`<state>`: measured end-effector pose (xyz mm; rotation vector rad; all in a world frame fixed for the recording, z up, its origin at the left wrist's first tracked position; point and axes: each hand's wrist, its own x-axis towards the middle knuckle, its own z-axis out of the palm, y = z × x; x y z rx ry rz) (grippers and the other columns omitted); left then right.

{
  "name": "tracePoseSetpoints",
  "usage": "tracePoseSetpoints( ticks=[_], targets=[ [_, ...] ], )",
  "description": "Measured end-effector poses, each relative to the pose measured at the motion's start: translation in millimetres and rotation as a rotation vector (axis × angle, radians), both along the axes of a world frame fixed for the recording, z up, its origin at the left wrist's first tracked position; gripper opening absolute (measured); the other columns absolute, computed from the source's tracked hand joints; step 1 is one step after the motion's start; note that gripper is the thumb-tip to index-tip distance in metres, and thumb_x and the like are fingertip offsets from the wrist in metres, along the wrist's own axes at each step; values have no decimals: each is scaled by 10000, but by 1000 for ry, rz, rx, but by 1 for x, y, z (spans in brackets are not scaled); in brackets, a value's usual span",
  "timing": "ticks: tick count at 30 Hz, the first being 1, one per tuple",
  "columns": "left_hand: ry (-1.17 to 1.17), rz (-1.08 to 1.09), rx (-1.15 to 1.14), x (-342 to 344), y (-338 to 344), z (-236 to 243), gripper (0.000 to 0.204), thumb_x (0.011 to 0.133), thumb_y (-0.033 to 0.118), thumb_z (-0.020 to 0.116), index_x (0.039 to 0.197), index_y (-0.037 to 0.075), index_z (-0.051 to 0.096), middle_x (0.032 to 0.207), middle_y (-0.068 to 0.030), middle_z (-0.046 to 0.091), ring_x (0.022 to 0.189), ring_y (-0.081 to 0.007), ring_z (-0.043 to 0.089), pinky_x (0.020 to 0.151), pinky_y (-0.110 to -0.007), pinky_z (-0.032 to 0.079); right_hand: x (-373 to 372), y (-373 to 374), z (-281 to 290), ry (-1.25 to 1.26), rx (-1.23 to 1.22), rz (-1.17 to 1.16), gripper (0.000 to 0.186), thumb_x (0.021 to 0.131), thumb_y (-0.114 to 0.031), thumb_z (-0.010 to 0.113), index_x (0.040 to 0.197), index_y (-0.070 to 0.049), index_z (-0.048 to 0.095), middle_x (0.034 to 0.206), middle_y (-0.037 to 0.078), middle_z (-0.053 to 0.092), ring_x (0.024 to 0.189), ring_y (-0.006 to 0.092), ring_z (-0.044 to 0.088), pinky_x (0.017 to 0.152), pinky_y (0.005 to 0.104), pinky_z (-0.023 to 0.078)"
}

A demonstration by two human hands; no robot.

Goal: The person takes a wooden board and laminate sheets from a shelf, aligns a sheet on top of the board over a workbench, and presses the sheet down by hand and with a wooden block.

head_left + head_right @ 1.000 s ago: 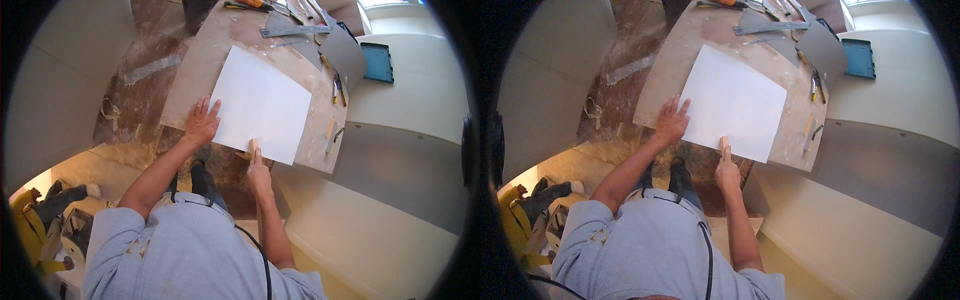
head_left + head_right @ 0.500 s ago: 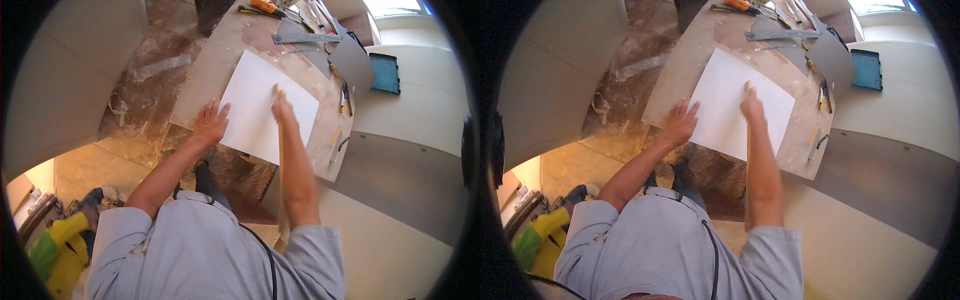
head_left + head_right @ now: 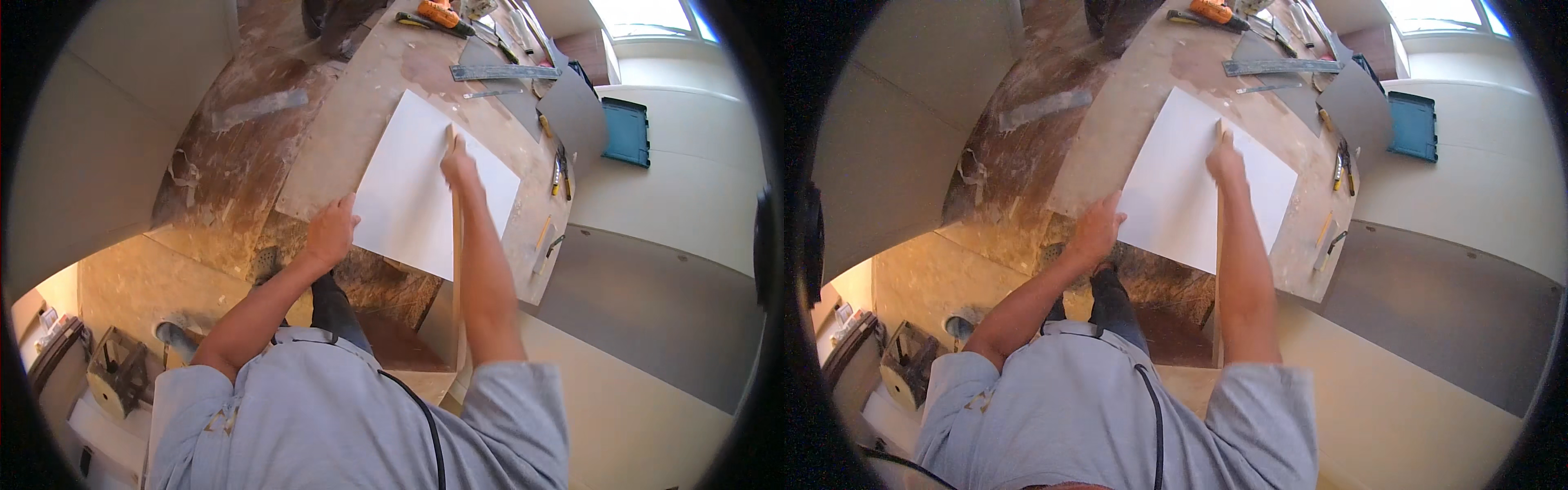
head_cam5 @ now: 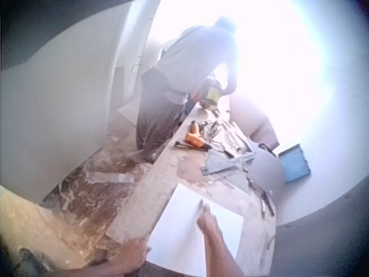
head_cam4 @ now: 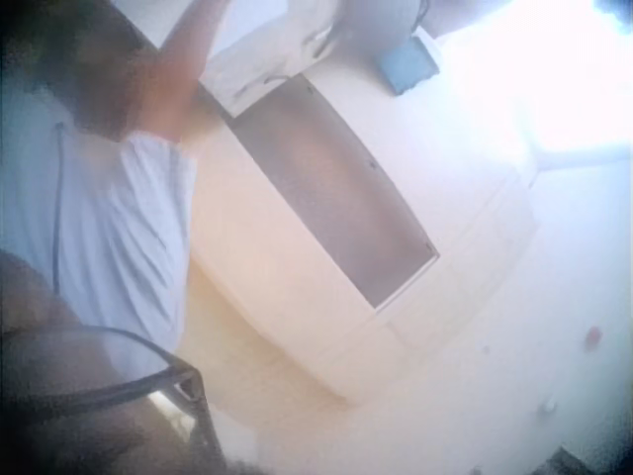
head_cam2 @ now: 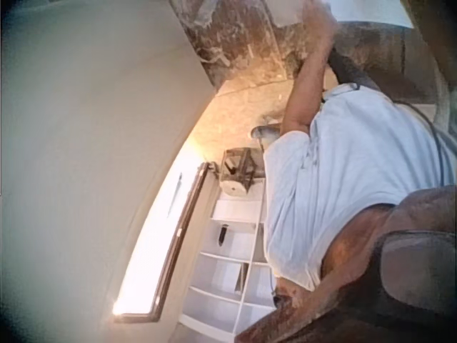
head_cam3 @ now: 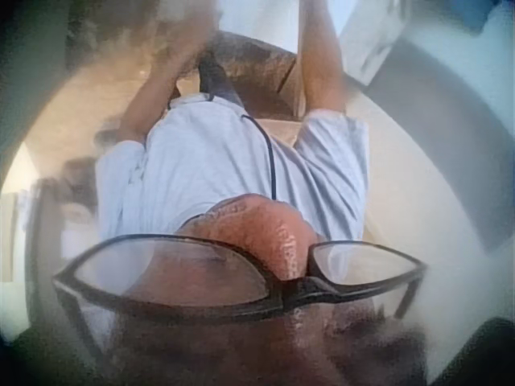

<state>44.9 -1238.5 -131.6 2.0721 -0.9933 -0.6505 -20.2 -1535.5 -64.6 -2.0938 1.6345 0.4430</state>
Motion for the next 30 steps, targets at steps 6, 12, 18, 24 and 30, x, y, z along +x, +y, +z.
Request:
tracePoseSetpoints(
  ticks=[6, 12, 18, 24, 30],
  targets=[
    [209, -91, 265, 18, -8, 42, 289, 948, 218, 633, 1133, 10, 552, 1075, -238, 663, 1041, -428, 637, 873, -526, 503, 12, -17, -1, -44, -37, 10, 609, 1000, -188, 360, 1587, -142, 209, 946, 242, 684, 712, 302, 675, 601, 429, 538],
    [355, 19, 77, 14, 24, -8, 228, 937, 228, 633, 1027, 25, 581, 1022, -242, 678, 992, -451, 639, 839, -545, 487, -67, 164, -25, 29, -4, 236, 605, 1065, -294, 362, 1617, -182, 141, 1025, 352, 676, 934, 517, 672, 831, 579, 528],
    [320, 78, 109, 5, 21, -11, 202, 928, 222, 635, 979, 31, 597, 924, -226, 683, 918, -441, 649, 798, -538, 487, -46, 183, -11, 13, 12, 184, 593, 1058, -267, 364, 1615, -216, 168, 965, 357, 679, 890, 525, 676, 805, 593, 529],
    [355, 79, 37, 3, 17, -15, 220, 918, 226, 630, 946, 9, 608, 867, -235, 665, 856, -431, 642, 752, -516, 481, 68, 35, 24, -73, 65, -44, 657, 990, -195, 356, 1617, -143, 168, 1171, 358, 652, 1038, 508, 665, 875, 559, 522],
    [338, 58, -39, 3, 15, -20, 215, 916, 227, 633, 937, 15, 611, 834, -225, 669, 820, -429, 643, 735, -512, 483, -2, 52, -26, -16, -37, 67, 692, 976, -135, 381, 1624, -154, 138, 1151, 370, 651, 1043, 484, 672, 874, 561, 519]
  ],
)
